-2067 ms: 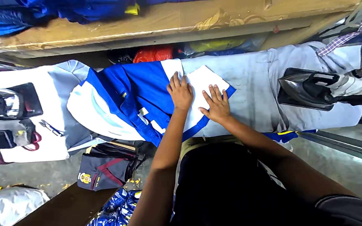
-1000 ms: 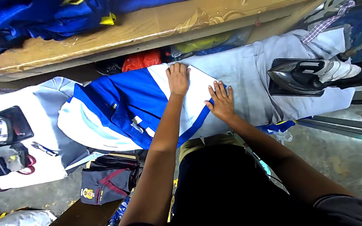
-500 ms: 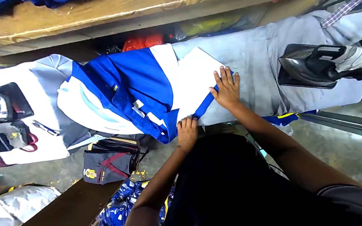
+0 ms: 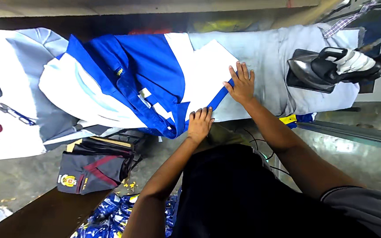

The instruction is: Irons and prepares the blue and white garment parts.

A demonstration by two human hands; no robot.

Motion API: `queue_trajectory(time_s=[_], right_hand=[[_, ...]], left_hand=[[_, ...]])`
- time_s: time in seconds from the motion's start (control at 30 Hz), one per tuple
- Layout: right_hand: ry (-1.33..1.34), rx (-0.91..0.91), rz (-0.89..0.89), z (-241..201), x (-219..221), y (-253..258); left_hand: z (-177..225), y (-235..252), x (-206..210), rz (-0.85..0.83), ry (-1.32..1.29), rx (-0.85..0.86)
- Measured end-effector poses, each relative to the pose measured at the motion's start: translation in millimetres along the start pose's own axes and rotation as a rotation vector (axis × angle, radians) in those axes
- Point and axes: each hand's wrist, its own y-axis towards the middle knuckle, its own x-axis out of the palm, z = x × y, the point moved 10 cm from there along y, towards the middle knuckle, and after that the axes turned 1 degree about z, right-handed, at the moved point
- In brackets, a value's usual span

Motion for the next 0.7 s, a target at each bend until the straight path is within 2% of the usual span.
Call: queue_trajectory(time_s=[0.1, 0.27, 0.33, 0.47, 0.7], right_hand=[[-0.003, 0.003, -0.022, 0.3, 2.4, -3.0], [0.017, -0.002, -0.025, -2.8, 0.3, -1.7], [0.026, 0.005, -0.025, -2.5, -0.3, -1.7], [0.042, 0.006, -0.063, -3.3, 1.1, -1.5], [0.073, -0.008, -0.067, -7.0, 1.7, -0.5]], left_hand=[[12.2, 9.5, -5.2, 0.036, 0.019, 0.017], [30.0, 58.4, -21.7, -0.011, -0.020, -0.123], [43.9, 72.7, -10.8, -0.027, 0.011, -0.110], [51.8, 69.9, 26.2, -0.076, 0.137, -0.179], [55.6, 69.4, 23.6, 0.068, 0.145, -0.321]])
